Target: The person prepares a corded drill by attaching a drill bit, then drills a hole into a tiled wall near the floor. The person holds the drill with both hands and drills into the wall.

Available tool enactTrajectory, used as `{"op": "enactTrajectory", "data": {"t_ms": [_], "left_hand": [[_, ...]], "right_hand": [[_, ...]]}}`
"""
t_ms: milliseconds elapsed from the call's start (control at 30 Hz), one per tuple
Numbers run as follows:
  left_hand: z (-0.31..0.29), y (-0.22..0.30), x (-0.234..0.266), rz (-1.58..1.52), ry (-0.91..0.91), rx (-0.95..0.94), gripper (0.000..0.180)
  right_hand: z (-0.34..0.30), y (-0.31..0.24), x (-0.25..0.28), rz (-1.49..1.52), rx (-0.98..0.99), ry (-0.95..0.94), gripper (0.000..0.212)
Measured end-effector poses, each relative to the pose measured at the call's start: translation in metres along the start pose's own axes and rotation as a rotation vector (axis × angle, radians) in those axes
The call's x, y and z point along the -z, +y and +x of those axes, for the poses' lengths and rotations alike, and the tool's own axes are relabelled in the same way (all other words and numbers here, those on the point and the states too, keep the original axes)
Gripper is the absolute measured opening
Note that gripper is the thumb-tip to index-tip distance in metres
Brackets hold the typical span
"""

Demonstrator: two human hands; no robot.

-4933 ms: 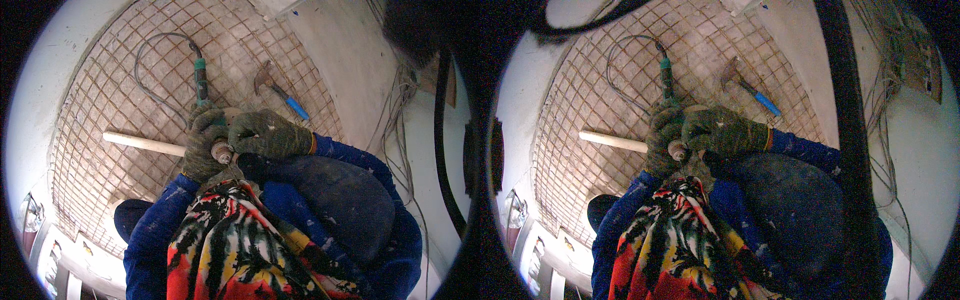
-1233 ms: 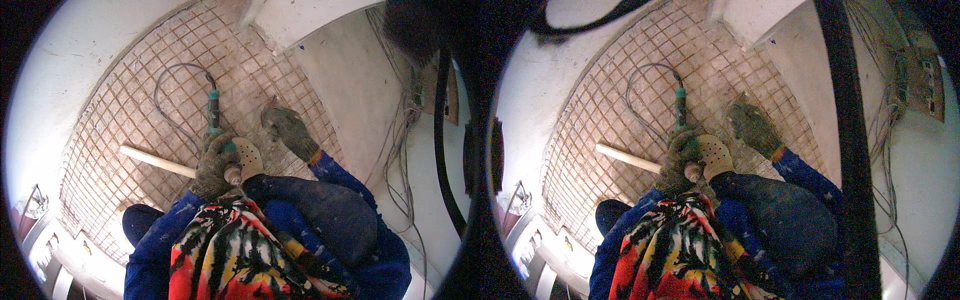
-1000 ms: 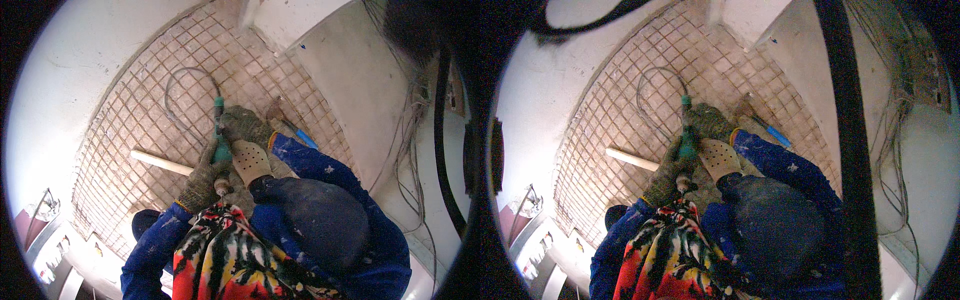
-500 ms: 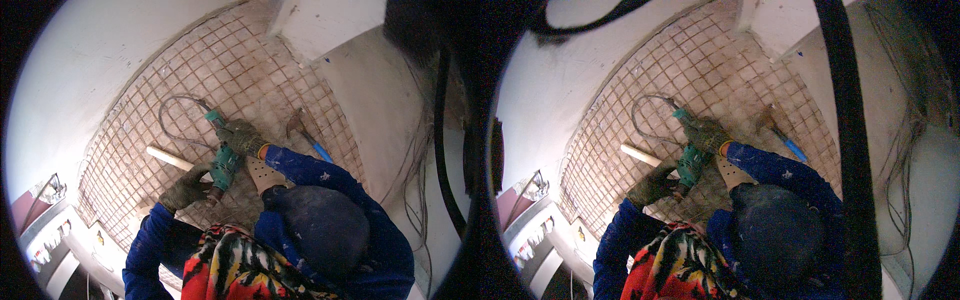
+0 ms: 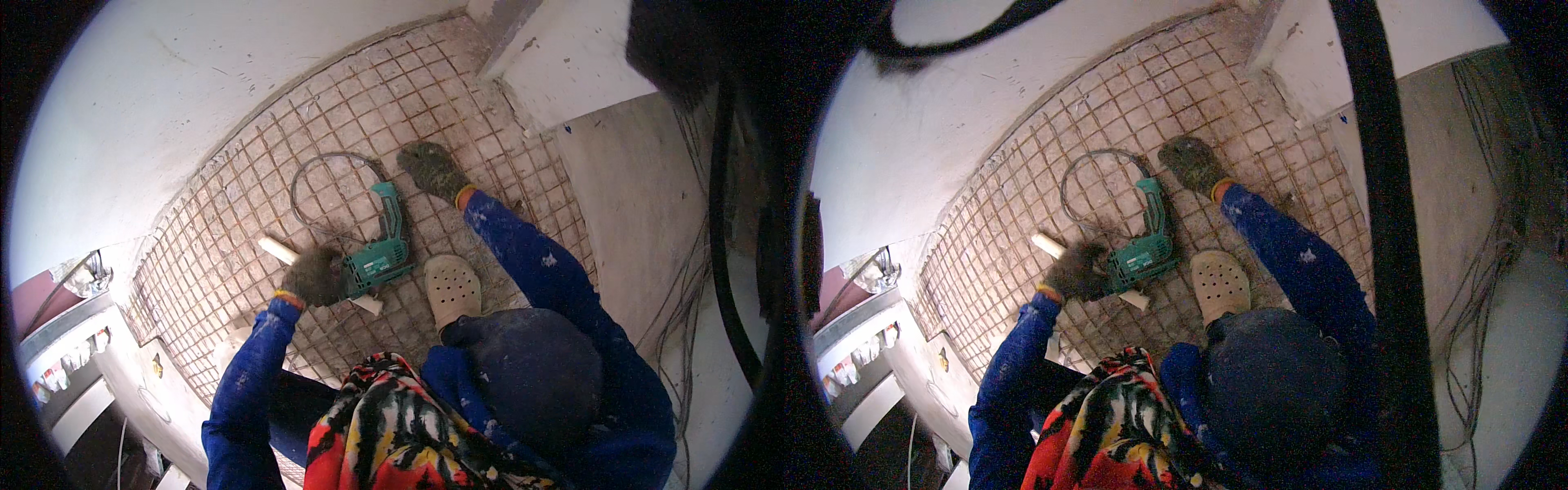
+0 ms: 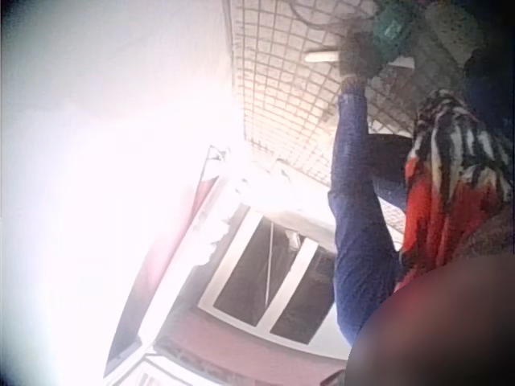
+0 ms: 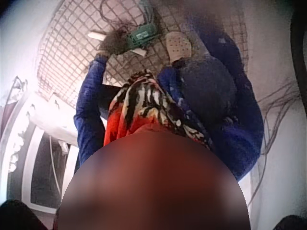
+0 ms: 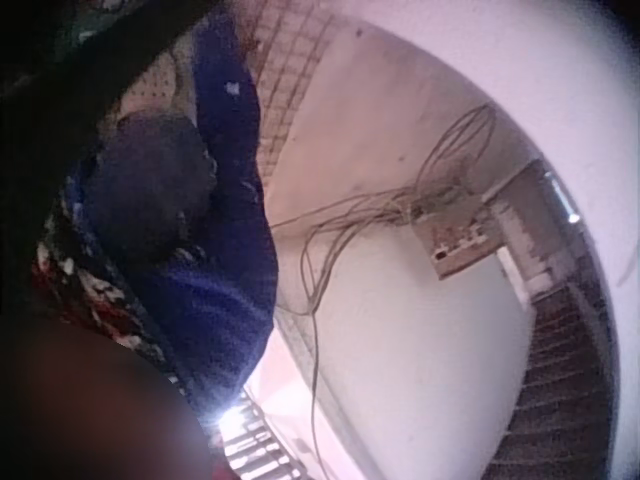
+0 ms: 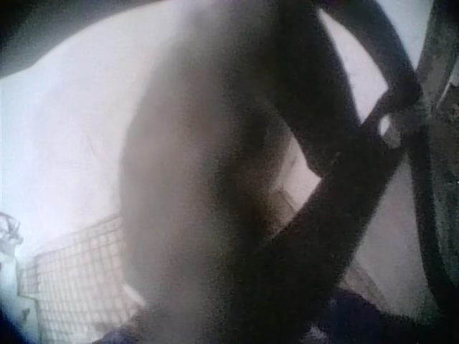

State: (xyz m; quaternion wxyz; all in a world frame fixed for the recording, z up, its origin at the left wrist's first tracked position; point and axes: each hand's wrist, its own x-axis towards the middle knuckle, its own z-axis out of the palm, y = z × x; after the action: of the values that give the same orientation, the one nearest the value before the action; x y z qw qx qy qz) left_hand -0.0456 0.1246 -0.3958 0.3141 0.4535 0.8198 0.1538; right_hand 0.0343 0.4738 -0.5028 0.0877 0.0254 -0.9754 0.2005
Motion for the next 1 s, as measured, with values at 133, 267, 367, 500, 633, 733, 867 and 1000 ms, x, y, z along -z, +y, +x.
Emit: {"op": "enactTrajectory", "data": {"t_ms": [133, 267, 367, 500, 633, 733, 867, 1000], "left_hand": [[0.108, 0.006, 0.0, -0.446, 0.102, 0.209, 0.036], [0.195, -0.007, -0.014, 0.325, 0.0, -0.094, 0.032], [0.203, -0.002, -0.026, 0.266, 0.03, -0.096, 0.032], [0.182, 0.027, -0.03, -0.354, 0.162, 0.024, 0.022], [0.174, 0.045, -0.026, -0.894, 0.106, 0.191, 0.022], [0.179, 0.042, -0.029, -0.979, 0.064, 0.137, 0.028], [0.184, 0.044, -0.042, -1.147, 0.14, 0.142, 0.024], [0.183, 0.059, -0.043, -0.998, 0.261, 0.151, 0.024]], "right_hand": [[0.035, 0.011, 0.015, 0.086, -0.016, -0.113, 0.025], [0.038, 0.006, 0.027, 0.06, -0.041, -0.202, 0.023], [0.033, 0.003, 0.034, 0.005, 0.141, -0.178, 0.023], [0.027, 0.003, 0.04, 0.444, -0.224, -0.092, 0.023], [0.02, 0.004, 0.045, 0.465, -0.214, -0.064, 0.023], [0.016, -0.002, 0.05, 0.389, -0.105, 0.018, 0.025], [0.012, -0.009, 0.056, 0.269, -0.138, -0.068, 0.026], [0.004, -0.01, 0.054, 0.244, -0.221, -0.08, 0.027]]}}
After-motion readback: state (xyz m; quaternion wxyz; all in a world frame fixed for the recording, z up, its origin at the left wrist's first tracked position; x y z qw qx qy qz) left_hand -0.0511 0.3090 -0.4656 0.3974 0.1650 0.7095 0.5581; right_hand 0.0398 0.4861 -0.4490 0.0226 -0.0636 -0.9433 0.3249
